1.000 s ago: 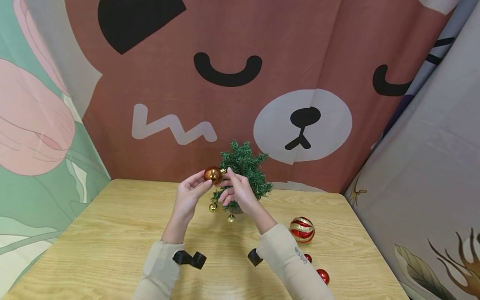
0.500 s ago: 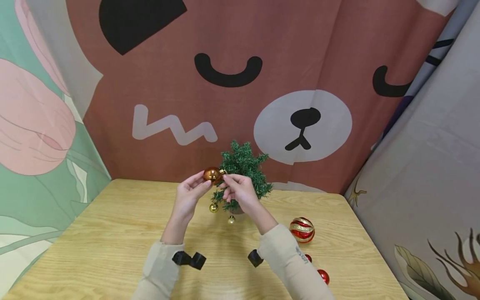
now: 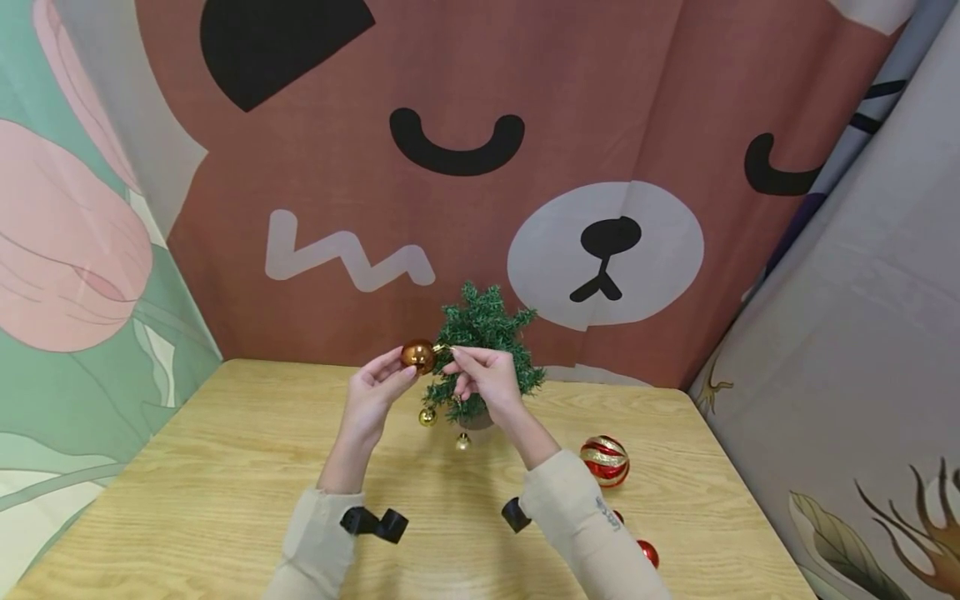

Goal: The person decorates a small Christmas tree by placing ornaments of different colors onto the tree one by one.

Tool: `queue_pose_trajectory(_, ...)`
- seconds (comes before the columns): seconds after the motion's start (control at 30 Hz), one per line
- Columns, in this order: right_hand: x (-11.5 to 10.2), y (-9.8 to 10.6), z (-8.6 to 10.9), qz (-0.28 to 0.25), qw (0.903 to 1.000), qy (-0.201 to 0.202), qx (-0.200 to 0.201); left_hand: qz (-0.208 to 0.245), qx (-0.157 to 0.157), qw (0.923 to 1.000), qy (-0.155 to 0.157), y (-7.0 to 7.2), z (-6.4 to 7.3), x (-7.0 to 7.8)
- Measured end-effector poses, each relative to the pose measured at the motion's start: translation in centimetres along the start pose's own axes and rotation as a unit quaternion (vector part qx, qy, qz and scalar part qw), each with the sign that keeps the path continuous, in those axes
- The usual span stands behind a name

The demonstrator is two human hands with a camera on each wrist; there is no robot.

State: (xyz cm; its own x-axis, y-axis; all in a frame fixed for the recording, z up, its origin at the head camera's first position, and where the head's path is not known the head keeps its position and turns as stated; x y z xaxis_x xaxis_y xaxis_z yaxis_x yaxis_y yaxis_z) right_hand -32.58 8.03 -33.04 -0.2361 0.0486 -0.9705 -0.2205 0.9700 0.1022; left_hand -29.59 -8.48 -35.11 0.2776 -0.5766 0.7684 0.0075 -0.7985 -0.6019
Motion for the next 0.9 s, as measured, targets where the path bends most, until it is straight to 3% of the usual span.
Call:
queue_pose_trajectory(0.4,-0.7,0.8,-0.4,0.042,0.9973,0.057,0.022,0.021,-0.017,0.9992,0.027,0.5,0.1,-0.6)
queue_pose_trajectory(0.63,-1.3,0.8,-0.5,0.079,0.9927,0.087,0.024,-0.002,-0.047,0.9981,0.040,0.8,0.2,-1.1)
queue_pose_trajectory(0.9,-1.9,0.8,-0.7,0.096,0.9901,0.100,0.025,-0.017,-0.052,0.9973,0.050,0.9,0.4,-1.3)
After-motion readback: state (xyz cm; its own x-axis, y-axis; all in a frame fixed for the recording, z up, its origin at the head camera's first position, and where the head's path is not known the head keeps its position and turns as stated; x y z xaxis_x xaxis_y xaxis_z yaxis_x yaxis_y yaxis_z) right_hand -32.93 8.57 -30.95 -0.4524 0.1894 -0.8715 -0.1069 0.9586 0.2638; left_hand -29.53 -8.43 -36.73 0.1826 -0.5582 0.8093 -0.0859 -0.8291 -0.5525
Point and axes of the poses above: each hand's wrist, its own z-axis away from the middle knuckle, its own y-axis out of the back of the hand, x = y × z, the point moved 2 cm from there along -z, towards the middle knuckle, and after that the axes turned 13 degrees about z, right-handed, at the moved point
